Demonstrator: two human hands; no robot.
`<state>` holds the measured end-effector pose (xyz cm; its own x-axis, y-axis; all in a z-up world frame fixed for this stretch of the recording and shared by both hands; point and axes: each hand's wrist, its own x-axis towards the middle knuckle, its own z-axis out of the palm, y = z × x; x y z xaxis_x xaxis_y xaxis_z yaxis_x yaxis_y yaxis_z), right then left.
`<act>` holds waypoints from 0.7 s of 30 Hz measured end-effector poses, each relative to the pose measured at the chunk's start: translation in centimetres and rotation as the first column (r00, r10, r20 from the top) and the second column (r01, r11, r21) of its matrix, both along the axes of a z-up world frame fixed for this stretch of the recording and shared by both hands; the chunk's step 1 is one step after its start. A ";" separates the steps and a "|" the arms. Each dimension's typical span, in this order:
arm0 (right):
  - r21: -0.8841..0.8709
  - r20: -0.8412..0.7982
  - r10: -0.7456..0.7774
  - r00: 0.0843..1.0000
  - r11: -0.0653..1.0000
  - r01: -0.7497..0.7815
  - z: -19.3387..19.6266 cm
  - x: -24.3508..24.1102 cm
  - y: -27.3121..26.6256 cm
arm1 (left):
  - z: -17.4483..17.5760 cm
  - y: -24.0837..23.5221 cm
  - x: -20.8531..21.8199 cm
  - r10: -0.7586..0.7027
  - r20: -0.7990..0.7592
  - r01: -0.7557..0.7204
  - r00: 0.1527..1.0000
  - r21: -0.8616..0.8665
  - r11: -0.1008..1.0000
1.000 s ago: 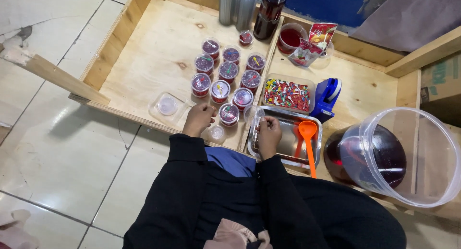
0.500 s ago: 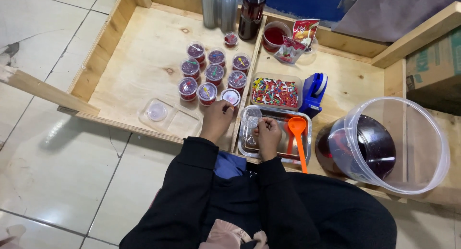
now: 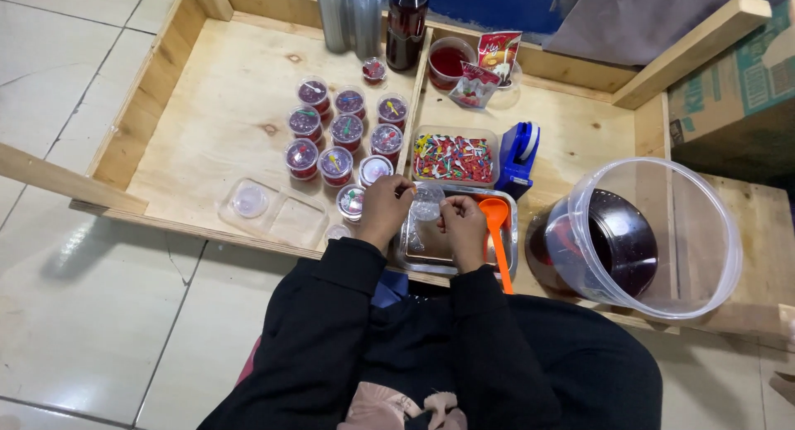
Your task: Filling small plastic cups with jelly from a large bucket and adding colorful toppings.
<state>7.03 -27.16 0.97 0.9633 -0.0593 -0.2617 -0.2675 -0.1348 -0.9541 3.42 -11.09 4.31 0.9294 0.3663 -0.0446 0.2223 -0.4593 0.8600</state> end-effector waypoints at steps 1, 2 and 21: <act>-0.002 0.002 -0.002 1.000 1.000 0.002 0.1 0.4 -0.6 | -0.1 -0.4 0.3 -0.002 0.002 0.002 1.000 -0.002 1.000; -0.053 -0.019 0.036 0.999 0.998 -0.037 0.1 0.7 -1.3 | -0.2 -1.0 0.4 -0.030 -0.013 0.031 0.999 0.019 0.999; -0.484 -0.179 0.149 0.973 0.847 -0.219 -11.1 3.4 -7.4 | -9.0 -5.5 2.7 -0.093 -0.330 0.122 0.939 0.066 0.990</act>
<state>10.40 -34.55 -10.10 0.9291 -0.0400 -0.3676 -0.3063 -0.6403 -0.7044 6.07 -16.59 -4.72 0.9033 0.2806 -0.3246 0.4288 -0.5639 0.7058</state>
